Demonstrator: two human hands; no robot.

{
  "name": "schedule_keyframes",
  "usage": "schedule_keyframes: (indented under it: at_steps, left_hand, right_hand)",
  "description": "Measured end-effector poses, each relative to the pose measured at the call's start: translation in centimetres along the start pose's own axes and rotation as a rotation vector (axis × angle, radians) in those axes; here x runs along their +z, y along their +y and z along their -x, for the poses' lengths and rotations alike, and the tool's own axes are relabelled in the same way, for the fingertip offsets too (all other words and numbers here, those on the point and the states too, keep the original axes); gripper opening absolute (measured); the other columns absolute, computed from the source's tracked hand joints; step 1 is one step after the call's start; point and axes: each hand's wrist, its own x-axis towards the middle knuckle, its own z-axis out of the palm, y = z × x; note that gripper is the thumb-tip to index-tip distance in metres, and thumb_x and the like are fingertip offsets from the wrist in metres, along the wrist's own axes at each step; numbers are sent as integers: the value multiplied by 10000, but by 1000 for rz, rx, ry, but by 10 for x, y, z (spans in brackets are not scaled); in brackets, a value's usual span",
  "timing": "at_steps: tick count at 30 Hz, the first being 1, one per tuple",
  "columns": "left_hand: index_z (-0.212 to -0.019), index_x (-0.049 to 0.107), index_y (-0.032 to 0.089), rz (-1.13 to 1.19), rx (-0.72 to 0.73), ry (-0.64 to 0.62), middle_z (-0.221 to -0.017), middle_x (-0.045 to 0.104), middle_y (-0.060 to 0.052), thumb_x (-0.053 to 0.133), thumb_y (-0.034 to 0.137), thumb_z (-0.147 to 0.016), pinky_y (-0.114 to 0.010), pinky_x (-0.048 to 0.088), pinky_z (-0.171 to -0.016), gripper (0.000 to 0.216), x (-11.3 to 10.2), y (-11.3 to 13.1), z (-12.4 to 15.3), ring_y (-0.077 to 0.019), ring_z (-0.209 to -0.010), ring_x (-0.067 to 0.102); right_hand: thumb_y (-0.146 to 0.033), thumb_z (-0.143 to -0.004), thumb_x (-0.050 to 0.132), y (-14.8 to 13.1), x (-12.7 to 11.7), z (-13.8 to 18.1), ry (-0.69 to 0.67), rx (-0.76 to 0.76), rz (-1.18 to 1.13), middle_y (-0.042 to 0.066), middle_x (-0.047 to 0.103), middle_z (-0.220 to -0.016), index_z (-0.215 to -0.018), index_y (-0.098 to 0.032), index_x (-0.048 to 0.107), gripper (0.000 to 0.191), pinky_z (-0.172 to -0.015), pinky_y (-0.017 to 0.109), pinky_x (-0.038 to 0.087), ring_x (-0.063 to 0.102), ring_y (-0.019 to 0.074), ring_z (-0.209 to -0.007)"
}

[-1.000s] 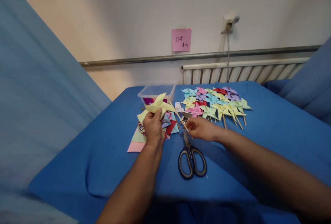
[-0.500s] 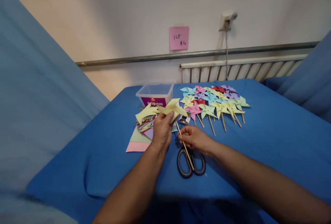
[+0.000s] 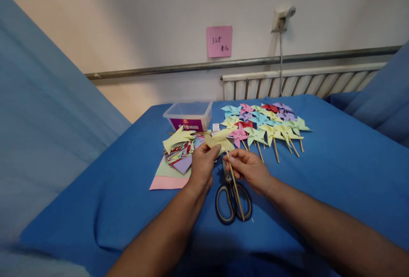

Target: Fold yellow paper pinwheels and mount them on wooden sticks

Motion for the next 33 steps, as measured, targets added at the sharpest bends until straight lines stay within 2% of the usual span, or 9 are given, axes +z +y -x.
schedule_keyframes:
  at_steps: [5, 9, 17, 25, 33]
  left_hand:
    - [-763, 719, 149, -94, 25, -72, -738, 702, -20, 794, 261, -615, -257, 461, -671, 199, 3, -5, 8, -135, -656, 596]
    - [-773, 720, 147, -93, -8, -109, -765, 706, -23, 808, 277, -615, -258, 461, -692, 223, 4, -2, 11, -138, -686, 598]
    - [-749, 723, 135, -171, 14, -76, -752, 707, -37, 794, 314, -646, -261, 456, -684, 218, 4, 1, 14, -137, -672, 590]
    - [-739, 720, 130, -211, 47, -57, -754, 721, -43, 776, 331, -671, -265, 466, -682, 220, 5, 2, 15, -144, -674, 604]
    - [-765, 732, 123, -245, 59, -44, -740, 717, -46, 774, 337, -673, -268, 468, -664, 236, 6, 3, 18, -149, -660, 606]
  right_hand:
    - [-530, -672, 797, -1, -8, -7, 69, -7, -21, -18, 663, -646, -778, -180, 631, 402, -412, 199, 311, 461, 55, -425]
    - [-507, -673, 810, 0, -11, -10, 84, -4, -16, -24, 651, -621, -743, -170, 625, 390, -406, 193, 306, 446, 44, -410]
    - [-492, -677, 810, 1, -11, -9, 62, 4, -31, -27, 650, -620, -743, -179, 619, 373, -385, 189, 325, 457, 48, -401]
    - [-563, -694, 773, 5, -11, -9, 57, -10, -12, -26, 642, -595, -750, -178, 636, 412, -366, 185, 372, 469, 52, -385]
    - [-514, -694, 792, 5, -11, -7, 50, -10, -21, -30, 642, -579, -746, -180, 632, 374, -352, 173, 389, 499, 61, -381]
